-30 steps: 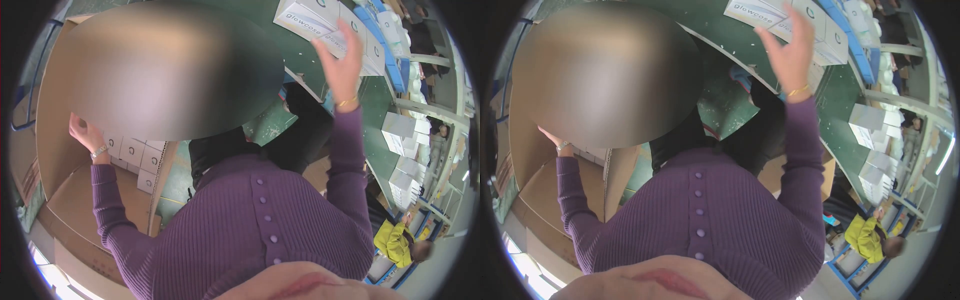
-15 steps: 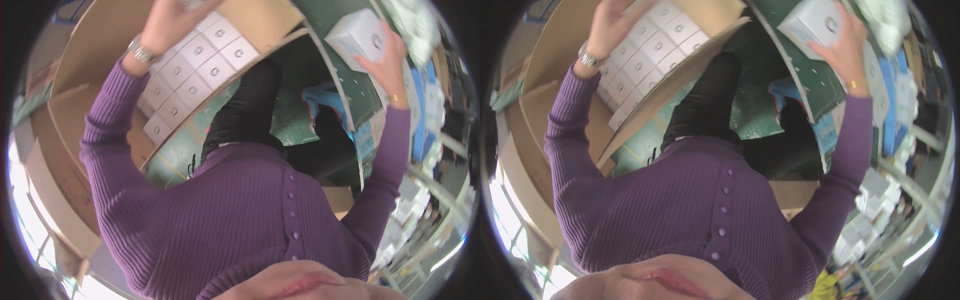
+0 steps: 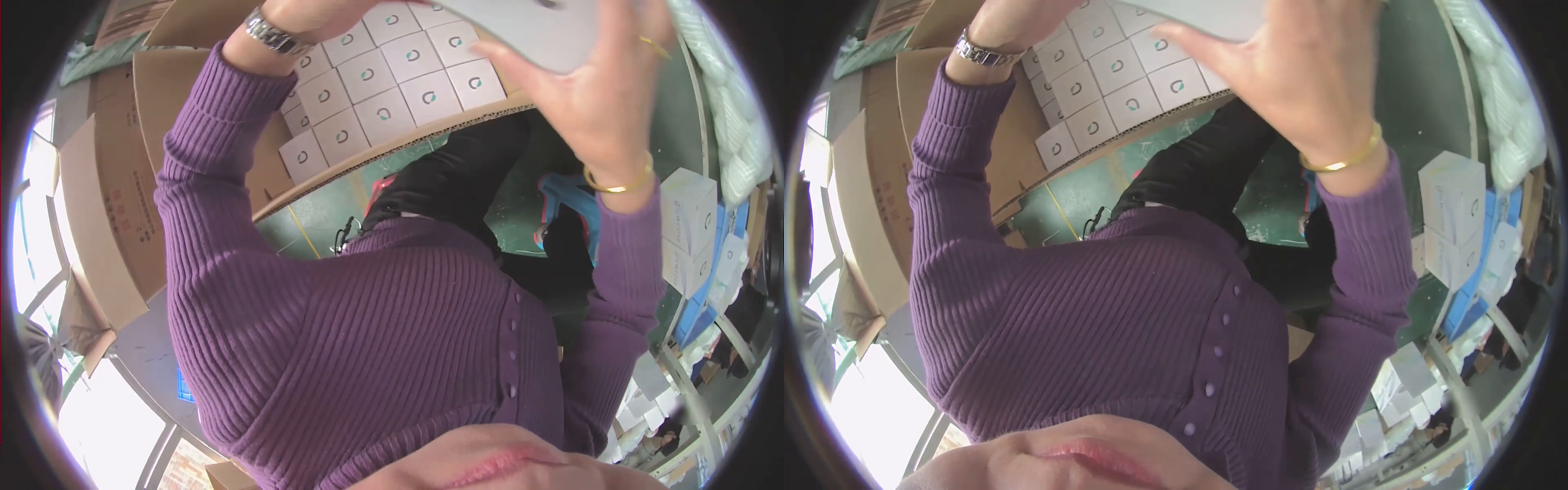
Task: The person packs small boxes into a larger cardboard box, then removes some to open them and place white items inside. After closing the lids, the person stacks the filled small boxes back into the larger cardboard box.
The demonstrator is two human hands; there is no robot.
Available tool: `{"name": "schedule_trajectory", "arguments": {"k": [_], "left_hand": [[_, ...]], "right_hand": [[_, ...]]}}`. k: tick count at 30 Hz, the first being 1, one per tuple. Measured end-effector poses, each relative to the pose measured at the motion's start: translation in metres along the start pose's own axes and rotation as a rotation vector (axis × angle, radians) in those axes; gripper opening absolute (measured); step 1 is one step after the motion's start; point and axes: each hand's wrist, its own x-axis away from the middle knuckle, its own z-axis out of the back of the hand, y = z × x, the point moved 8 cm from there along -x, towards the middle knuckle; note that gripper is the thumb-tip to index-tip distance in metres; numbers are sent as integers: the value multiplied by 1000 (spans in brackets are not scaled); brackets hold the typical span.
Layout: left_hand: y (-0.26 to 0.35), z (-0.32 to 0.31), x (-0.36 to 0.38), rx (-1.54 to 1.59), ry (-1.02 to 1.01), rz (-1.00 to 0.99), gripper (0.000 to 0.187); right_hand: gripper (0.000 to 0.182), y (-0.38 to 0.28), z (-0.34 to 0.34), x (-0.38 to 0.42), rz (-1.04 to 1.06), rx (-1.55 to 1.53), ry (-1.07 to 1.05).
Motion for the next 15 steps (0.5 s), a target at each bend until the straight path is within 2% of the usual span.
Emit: {"name": "schedule_trajectory", "arguments": {"k": [3,5,6,8,11,15], "left_hand": [[-110,46,-4,116,-49,73,43],[-147,60,7,200,-75,120,42],[-165,65,7,222,-80,134,42],[-219,69,11,160,-90,383,67],[-263,68,19,81,-132,559,84],[-332,68,11,-170,-195,654,98]], "right_hand": [[94,-23,-31,17,112,-190,-72],[62,-38,-46,43,186,-295,-184],[55,-42,-52,55,206,-324,-214],[45,-48,-56,74,258,-309,-204],[48,-50,-52,81,276,-290,-222],[52,-50,-55,86,294,-271,-238]]}}
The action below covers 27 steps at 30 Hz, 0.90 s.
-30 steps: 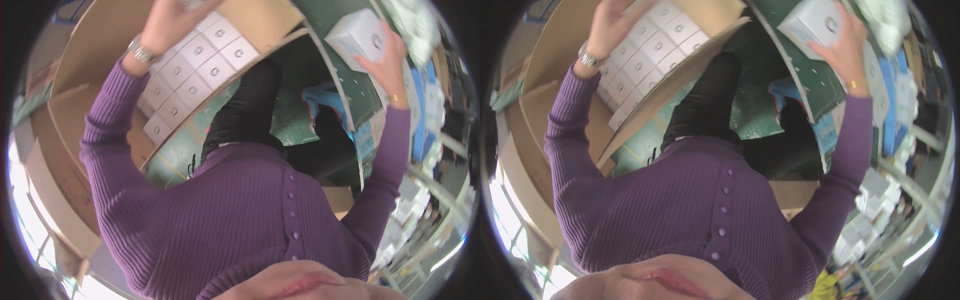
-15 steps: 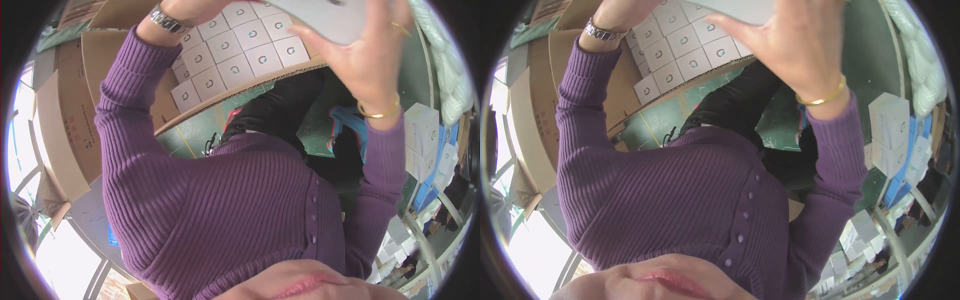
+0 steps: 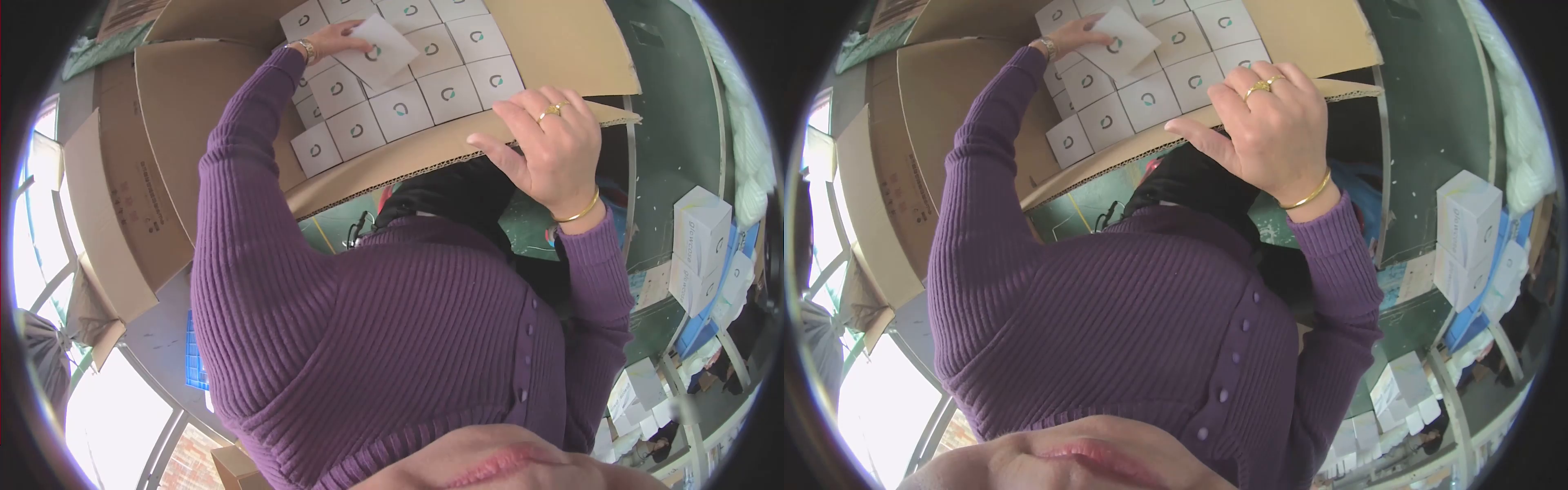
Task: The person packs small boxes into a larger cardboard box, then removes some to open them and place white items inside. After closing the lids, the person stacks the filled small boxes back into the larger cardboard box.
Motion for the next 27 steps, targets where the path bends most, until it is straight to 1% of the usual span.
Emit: {"name": "schedule_trajectory", "arguments": {"k": [2,3,5,6,8,9,11,12,14,15,17,18,20,21,24,27], "left_hand": [[11,11,-2,-319,166,-65,94],[19,10,-2,-400,208,-79,95],[33,2,3,-539,304,-70,120],[40,-3,2,-575,329,-67,127],[32,-16,2,-770,295,49,118],[34,-17,1,-819,286,72,116],[28,-12,7,-775,240,97,88],[31,-3,15,-765,229,100,81],[25,15,44,-691,45,233,79],[24,25,57,-670,0,266,79],[16,46,87,-794,15,323,66],[11,53,98,-827,21,341,63],[-2,61,114,-959,74,386,92],[-12,61,118,-994,88,400,100],[-50,56,114,-1053,158,476,114],[-74,35,107,-1069,123,490,114]], "right_hand": [[53,2,-1,1,2,3,3],[53,2,-1,1,3,2,5],[53,3,-1,0,22,2,34],[53,4,0,-1,28,1,43],[48,3,-4,-2,27,3,28],[47,5,-5,-2,27,9,25],[45,3,-6,0,35,12,42],[44,4,-5,1,35,16,47],[46,4,-3,3,39,6,58],[47,5,-3,2,42,4,61],[46,3,-3,2,55,5,96],[46,3,-3,1,59,3,110],[39,5,-4,-2,52,13,119],[37,4,-4,-2,49,13,125],[33,5,-5,-1,32,18,95],[36,3,-2,1,46,2,101]]}}
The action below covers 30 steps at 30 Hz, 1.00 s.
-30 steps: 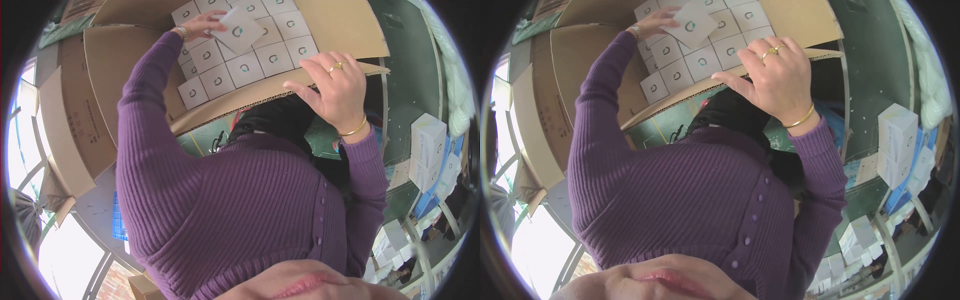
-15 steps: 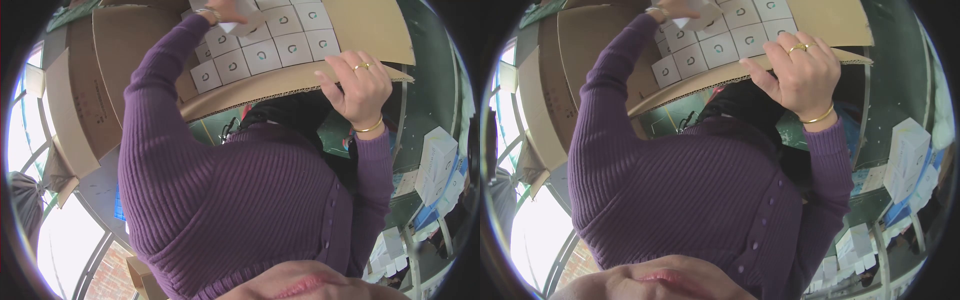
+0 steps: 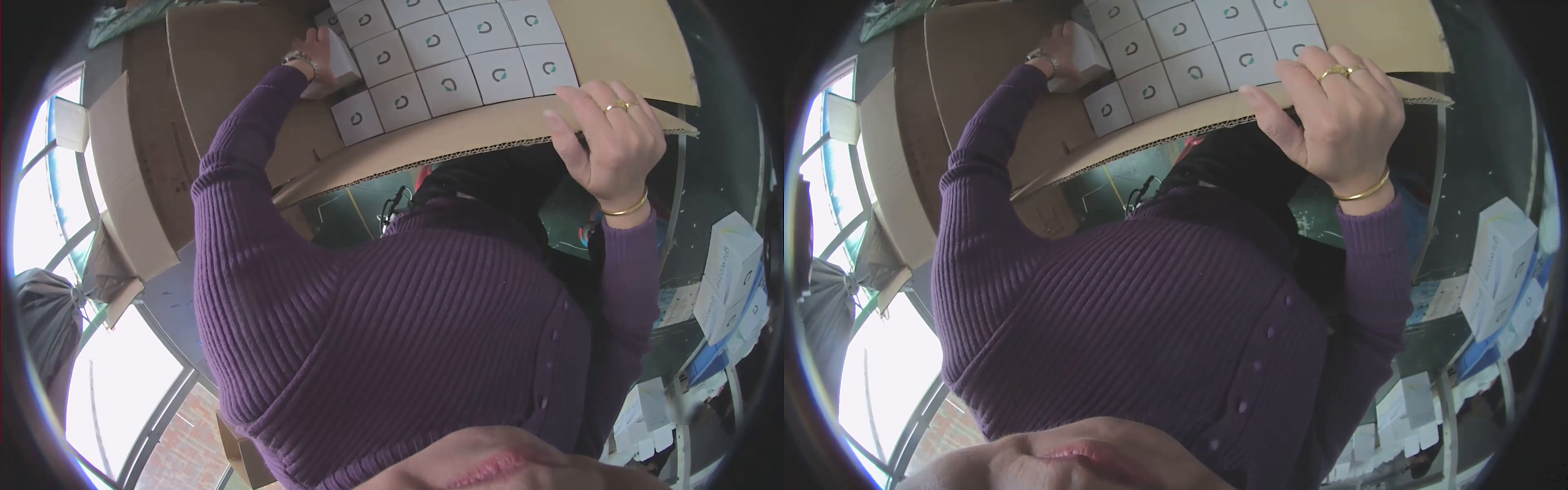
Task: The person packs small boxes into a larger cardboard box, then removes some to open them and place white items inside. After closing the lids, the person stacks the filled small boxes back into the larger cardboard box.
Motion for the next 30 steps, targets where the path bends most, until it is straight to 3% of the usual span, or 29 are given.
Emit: {"name": "schedule_trajectory", "arguments": {"k": [6,9,12,14,16,18,21,24,26,27,29,30], "left_hand": [[18,-45,-9,-42,7,-60,116],[10,-97,-47,104,-5,-157,138],[12,-134,-78,246,126,-298,135],[12,-147,-76,286,36,-223,134],[-38,-180,-62,289,-3,-213,131],[-50,-192,-78,270,-28,-287,125],[-21,-171,-137,185,-20,-404,112],[1,-105,-130,175,12,-361,80],[6,-39,-102,281,147,-325,66],[3,-15,-91,308,180,-312,63],[1,39,-75,349,445,-369,51],[3,59,-64,358,510,-377,48]], "right_hand": [[37,-1,2,-3,10,-19,12],[38,-1,1,-3,7,-24,18],[39,-1,0,-5,3,-17,15],[39,-3,-3,-5,-8,-28,5],[39,-14,-10,-15,-8,-68,38],[40,-11,-3,-16,-18,-96,84],[39,21,39,6,-40,-99,194],[27,73,102,44,-281,167,151],[53,135,139,84,-773,294,-154],[60,153,160,107,-897,320,-227],[95,186,198,163,-1017,508,-493],[104,197,215,186,-1042,550,-561]]}}
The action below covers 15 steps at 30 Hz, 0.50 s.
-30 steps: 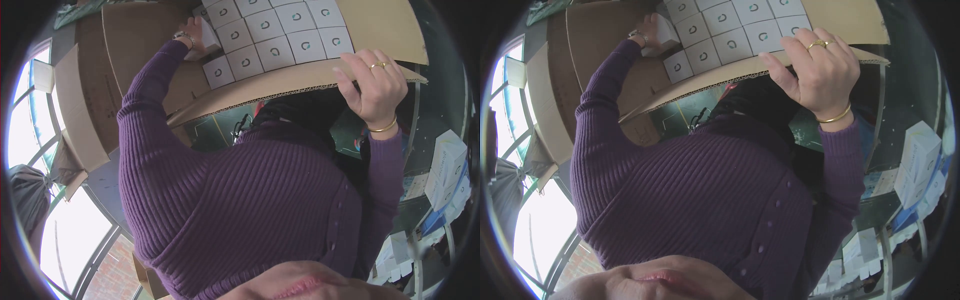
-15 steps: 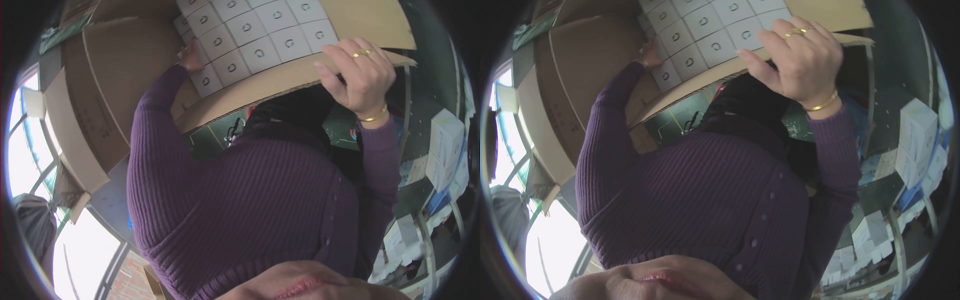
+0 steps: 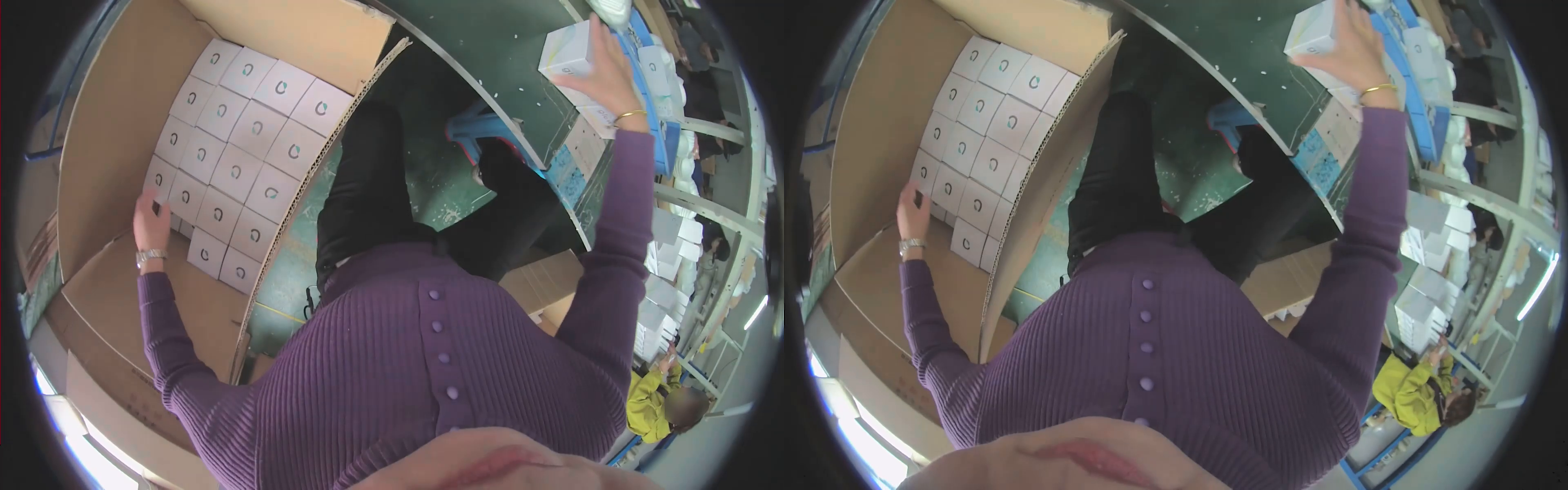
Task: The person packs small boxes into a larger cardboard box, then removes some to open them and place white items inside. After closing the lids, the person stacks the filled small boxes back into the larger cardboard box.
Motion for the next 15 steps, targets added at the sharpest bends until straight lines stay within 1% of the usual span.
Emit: {"name": "schedule_trajectory", "arguments": {"k": [2,3,5,6,8,9,11,12,14,15], "left_hand": [[37,45,-4,56,149,-57,45],[57,64,-5,63,188,-63,44],[104,98,-1,127,287,-152,42],[120,112,4,131,315,-151,41],[161,135,14,217,348,-241,39],[174,143,19,234,359,-252,38],[200,155,26,308,377,-337,34],[213,156,24,335,378,-368,33],[251,164,23,385,436,-548,32],[272,168,22,403,456,-607,32]], "right_hand": [[117,61,-25,4,-142,32,-207],[120,81,-32,5,-169,34,-259],[112,100,-36,0,-207,38,-271],[110,97,-38,-6,-193,26,-276],[108,87,-33,-15,-203,18,-262],[107,74,-35,-20,-195,11,-258],[106,40,-34,-32,-172,-164,-172],[106,21,-32,-35,-175,-199,-152],[105,-33,-20,-36,-50,-173,-81],[105,-51,-14,-34,-28,-158,-55]]}}
